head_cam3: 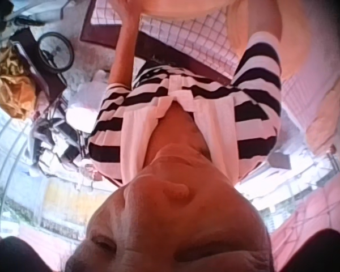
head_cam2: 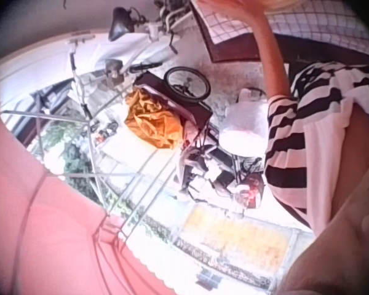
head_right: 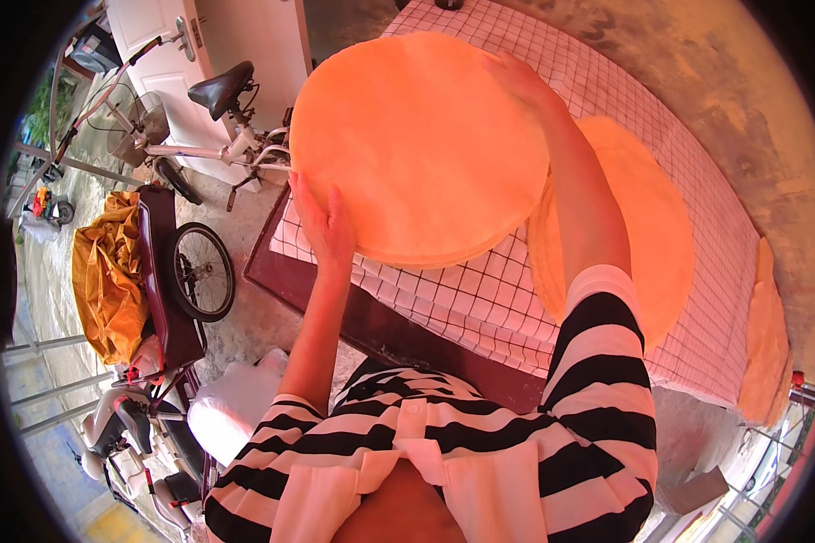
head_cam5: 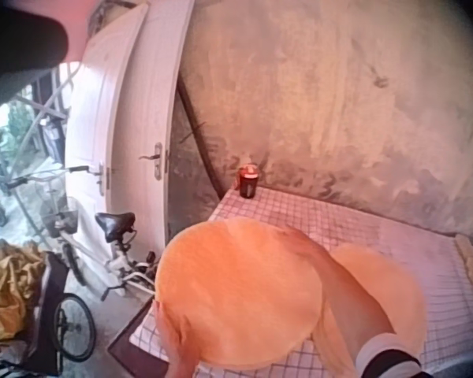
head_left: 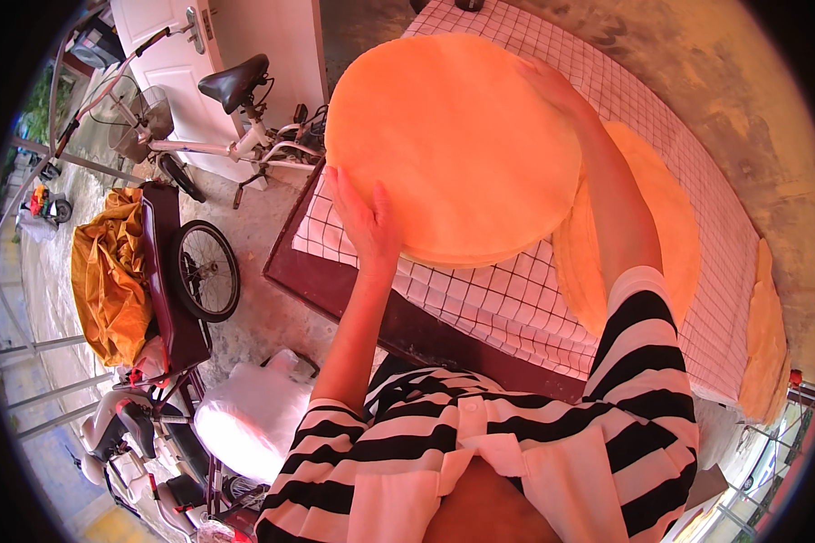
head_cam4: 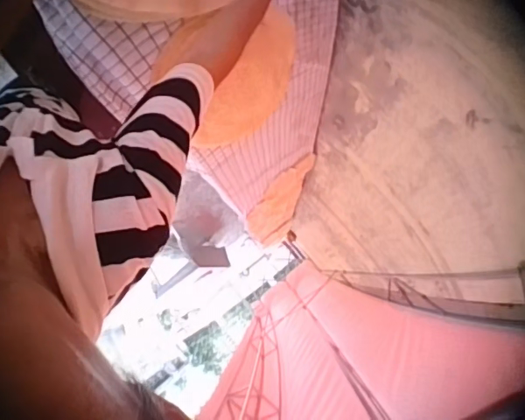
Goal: The person organizes stacks of yellow circular crepes on a table by lifting and moving them to different piles by hand.
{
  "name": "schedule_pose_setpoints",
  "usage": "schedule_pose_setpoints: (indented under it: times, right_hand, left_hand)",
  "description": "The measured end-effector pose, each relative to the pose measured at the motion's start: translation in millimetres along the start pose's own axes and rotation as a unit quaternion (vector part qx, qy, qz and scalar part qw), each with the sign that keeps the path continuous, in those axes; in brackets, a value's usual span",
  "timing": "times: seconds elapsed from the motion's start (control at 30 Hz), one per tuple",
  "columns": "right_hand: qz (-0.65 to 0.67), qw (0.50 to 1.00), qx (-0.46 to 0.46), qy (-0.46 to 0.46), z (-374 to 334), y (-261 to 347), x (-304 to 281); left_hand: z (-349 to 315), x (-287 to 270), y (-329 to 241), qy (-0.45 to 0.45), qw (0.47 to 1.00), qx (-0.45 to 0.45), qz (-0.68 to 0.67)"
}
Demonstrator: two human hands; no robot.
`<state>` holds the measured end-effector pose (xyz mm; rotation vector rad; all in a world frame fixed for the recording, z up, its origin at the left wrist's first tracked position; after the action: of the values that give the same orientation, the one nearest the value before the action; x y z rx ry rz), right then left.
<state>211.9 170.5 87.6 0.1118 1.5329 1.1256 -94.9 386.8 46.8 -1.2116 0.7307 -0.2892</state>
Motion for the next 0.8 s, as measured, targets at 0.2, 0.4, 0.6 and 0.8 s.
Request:
schedule_pose_setpoints:
  times: [0.2,0.4,0.6,0.8]
  right_hand:
    - [-0.192,0.949,-0.165,-0.185,-24,29,-10]
    - [-0.112,0.942,-0.309,-0.069,-162,133,14]
    - [-0.177,0.895,-0.395,-0.107,-241,155,64]
    - [-0.233,0.892,-0.358,-0.145,-249,145,76]
  left_hand:
    - [-12,-44,-23,0.051,0.973,0.208,0.091]
    - [-31,-52,-31,0.172,0.888,0.394,0.162]
    - [-22,-41,-31,0.206,0.809,0.507,0.216]
    - [-15,-44,-38,0.259,0.72,0.578,0.283]
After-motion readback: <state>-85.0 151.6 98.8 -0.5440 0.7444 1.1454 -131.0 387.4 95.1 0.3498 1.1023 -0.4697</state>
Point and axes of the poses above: each hand's wrist, its own z-axis towards the middle knuckle, its own x-axis out of the palm, y = z × x, the point moved 1 cm from there along z, towards the middle knuckle, and after that the axes turned 15 degrees about -x, right-handed, at the moved point
